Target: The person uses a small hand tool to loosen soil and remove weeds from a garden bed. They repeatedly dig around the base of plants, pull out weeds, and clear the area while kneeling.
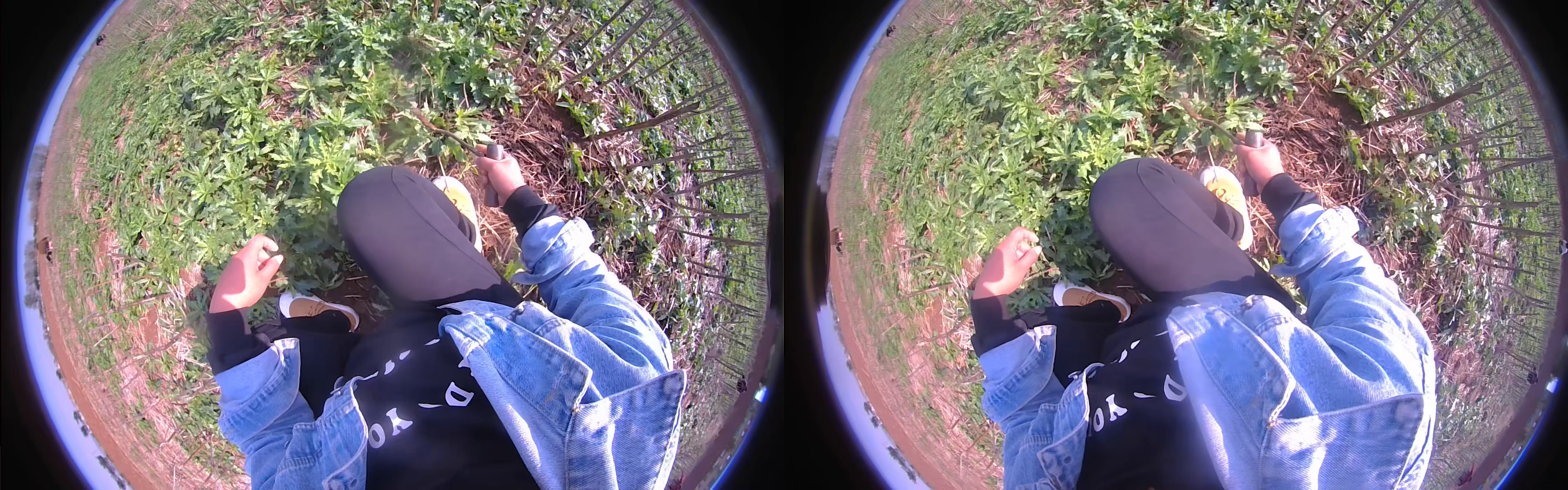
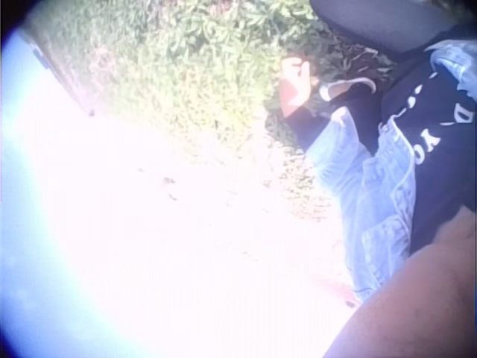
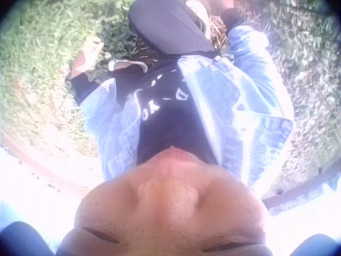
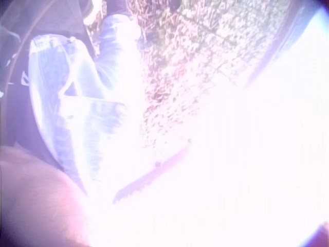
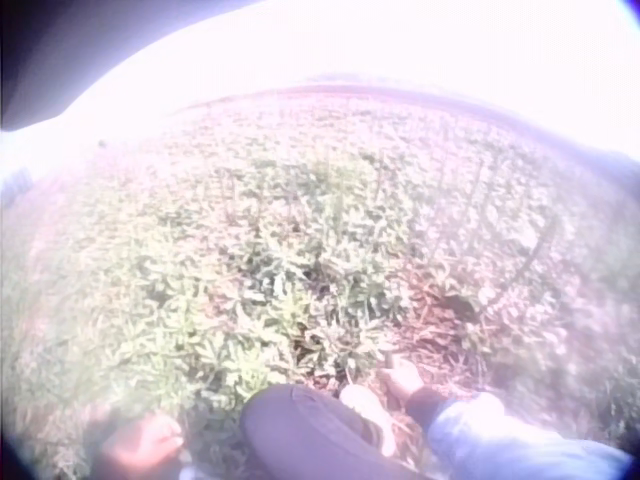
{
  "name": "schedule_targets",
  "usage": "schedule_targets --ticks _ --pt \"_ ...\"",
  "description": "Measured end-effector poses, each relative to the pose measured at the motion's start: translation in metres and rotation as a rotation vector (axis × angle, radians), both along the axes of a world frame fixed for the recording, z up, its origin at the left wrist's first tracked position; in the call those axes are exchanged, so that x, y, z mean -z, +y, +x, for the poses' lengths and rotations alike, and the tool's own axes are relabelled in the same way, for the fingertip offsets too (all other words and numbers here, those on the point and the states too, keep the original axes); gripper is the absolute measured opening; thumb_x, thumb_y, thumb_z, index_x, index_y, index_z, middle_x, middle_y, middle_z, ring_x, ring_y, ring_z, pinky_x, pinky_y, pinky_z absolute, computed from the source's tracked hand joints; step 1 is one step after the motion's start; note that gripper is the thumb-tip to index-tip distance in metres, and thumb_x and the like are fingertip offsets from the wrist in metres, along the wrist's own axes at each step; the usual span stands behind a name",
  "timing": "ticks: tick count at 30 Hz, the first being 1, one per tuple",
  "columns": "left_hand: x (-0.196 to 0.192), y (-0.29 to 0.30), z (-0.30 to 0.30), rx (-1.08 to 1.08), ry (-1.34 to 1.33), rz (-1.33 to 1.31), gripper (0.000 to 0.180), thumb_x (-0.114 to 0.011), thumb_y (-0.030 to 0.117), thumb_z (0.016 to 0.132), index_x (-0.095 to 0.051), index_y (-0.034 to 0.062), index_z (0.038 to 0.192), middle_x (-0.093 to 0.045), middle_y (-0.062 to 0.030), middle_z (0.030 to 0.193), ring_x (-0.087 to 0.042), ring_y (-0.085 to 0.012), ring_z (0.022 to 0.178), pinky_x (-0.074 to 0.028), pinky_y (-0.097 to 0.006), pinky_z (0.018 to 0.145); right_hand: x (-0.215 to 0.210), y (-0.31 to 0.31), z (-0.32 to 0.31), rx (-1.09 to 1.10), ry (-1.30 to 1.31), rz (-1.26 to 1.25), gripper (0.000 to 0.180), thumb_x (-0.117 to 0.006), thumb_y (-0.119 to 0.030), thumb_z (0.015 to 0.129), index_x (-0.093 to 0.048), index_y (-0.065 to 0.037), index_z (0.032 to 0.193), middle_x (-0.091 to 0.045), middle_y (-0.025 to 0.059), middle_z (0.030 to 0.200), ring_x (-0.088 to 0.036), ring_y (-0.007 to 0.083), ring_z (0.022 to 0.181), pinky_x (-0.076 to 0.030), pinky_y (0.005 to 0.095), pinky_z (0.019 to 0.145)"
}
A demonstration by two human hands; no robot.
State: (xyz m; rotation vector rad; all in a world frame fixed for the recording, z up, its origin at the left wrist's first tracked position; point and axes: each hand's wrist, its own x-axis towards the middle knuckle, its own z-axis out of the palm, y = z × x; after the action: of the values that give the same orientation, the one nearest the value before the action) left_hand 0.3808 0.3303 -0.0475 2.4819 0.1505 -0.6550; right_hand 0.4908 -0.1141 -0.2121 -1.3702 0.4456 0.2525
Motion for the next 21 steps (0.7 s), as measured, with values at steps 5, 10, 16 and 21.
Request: schedule_targets --ticks 5,10,16,21 --pt "0.01 0.009 -0.002 0.0 -0.003 0.019 0.02 -0.062 0.019 0.087 -0.054 0.0062 0.1 -0.057 -0.0033 0.074 -0.055 -0.0119 0.068 -0.045 -0.029 0.062 0.033 0.085 0.054 0.036 0.187 0.336 0.013 -0.058 -0.009 0.085 -0.052 -0.005 0.096 -0.051 0.0033 0.066 -0.049 0.0161 0.053 -0.043 0.0323 0.047" --pt "0.017 0.013 0.004 0.006 0.014 -0.033 0.019 -0.061 0.017 0.087 -0.053 0.0051 0.099 -0.057 -0.0046 0.075 -0.054 -0.0133 0.068 -0.044 -0.029 0.063 0.06 0.073 0.074 0.283 0.285 0.544 0.01 -0.054 -0.009 0.089 -0.045 -0.009 0.089 -0.048 0.004 0.066 -0.049 0.0165 0.055 -0.044 0.0332 0.047" --pt "0.013 -0.003 0.026 0.045 -0.046 -0.019 0.02 -0.061 0.016 0.087 -0.053 0.0038 0.1 -0.06 -0.0074 0.076 -0.057 -0.0162 0.068 -0.046 -0.03 0.064 0.06 -0.062 0.038 0.639 0.17 0.471 0.014 -0.053 -0.005 0.089 -0.042 -0.011 0.083 -0.048 0.0028 0.072 -0.048 0.0147 0.054 -0.042 0.0281 0.045" --pt "0.02 -0.016 0.048 0.078 -0.005 -0.03 0.021 -0.061 0.016 0.088 -0.051 0.0052 0.102 -0.055 -0.0066 0.071 -0.053 -0.0171 0.064 -0.044 -0.031 0.061 0.04 -0.174 -0.019 1.005 0.08 0.272 0.015 -0.056 -0.001 0.085 -0.043 -0.009 0.087 -0.048 0.0041 0.071 -0.048 0.0151 0.052 -0.044 0.0311 0.044"
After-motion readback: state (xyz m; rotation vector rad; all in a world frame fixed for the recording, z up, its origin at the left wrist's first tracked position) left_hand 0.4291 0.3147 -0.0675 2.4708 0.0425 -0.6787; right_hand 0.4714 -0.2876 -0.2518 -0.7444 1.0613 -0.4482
